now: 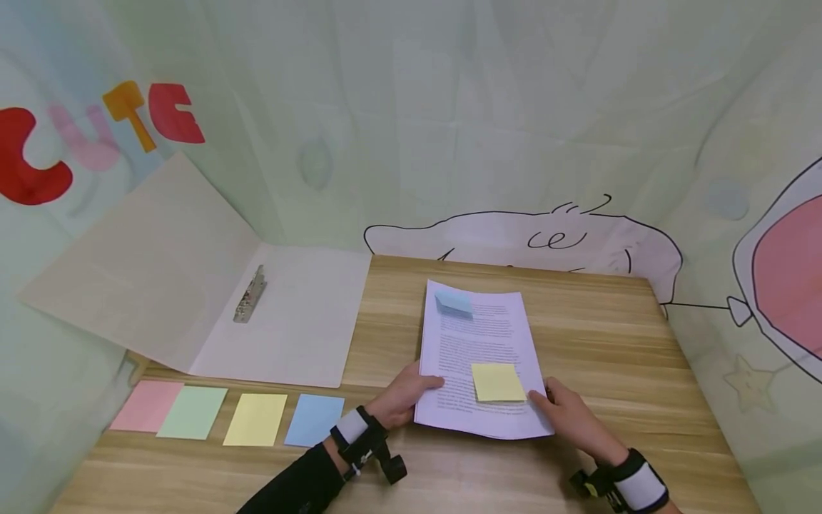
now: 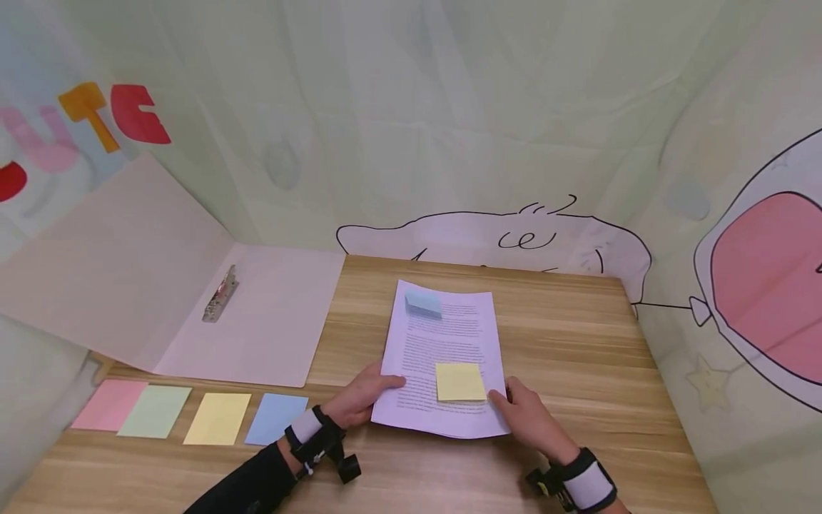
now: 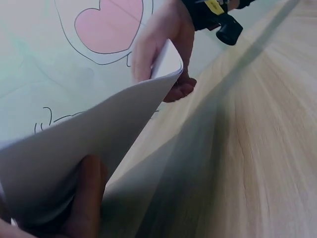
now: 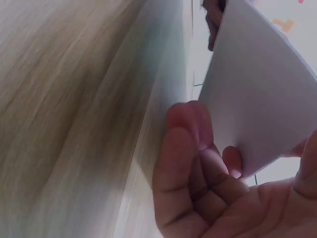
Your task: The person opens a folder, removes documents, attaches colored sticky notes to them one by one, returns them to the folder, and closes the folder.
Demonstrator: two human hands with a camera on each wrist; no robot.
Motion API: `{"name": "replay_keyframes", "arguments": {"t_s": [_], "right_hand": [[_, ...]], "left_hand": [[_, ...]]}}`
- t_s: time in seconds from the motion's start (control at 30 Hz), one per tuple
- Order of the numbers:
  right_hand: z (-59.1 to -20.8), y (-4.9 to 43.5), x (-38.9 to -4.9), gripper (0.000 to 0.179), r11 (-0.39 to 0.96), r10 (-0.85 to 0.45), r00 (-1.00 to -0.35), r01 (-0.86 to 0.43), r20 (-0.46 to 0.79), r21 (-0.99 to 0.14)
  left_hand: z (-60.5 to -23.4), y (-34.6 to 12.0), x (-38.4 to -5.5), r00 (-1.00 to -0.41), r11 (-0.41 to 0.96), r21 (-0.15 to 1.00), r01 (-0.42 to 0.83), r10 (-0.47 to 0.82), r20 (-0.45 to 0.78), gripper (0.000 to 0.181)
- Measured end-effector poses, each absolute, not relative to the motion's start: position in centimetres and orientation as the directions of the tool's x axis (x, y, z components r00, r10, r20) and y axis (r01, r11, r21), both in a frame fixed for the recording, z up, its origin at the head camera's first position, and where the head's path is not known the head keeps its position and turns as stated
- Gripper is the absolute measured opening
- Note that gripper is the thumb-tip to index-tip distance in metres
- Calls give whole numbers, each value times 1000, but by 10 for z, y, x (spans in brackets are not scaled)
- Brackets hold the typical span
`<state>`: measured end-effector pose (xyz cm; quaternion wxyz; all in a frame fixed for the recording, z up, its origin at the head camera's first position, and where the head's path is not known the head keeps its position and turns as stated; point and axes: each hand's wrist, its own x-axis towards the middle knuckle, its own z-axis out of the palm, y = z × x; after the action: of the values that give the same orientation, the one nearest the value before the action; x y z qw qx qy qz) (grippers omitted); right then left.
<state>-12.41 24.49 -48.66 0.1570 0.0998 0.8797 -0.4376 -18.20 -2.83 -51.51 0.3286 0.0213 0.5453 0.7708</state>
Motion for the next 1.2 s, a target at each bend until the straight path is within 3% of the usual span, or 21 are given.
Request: {"name": "replay_keyframes", "arguments": {"t_s": [0.23,0.47,0.77,1.2], "right_hand": [[-483,243,-125,25,552,41,-931,323,-362,-769],[-485,242,-127,22,550,82,-941,317,-328,-773],[-487,241,-128,22,417,74,-941,331,-331,-846],[-490,246,-133,24,444,87,-960,276,-266,-852]], "left_hand": [[-516,-25,-187,-779,-169,853,-495,520,-349,49],[-516,-29,-195,-812,-122,899,-420,494,-312,41],[-513,-35,-201,-832,-15,924,-381,442,-336,37],[-487,-86,-208,-863,-4,946,-323,410,-293,52]]}}
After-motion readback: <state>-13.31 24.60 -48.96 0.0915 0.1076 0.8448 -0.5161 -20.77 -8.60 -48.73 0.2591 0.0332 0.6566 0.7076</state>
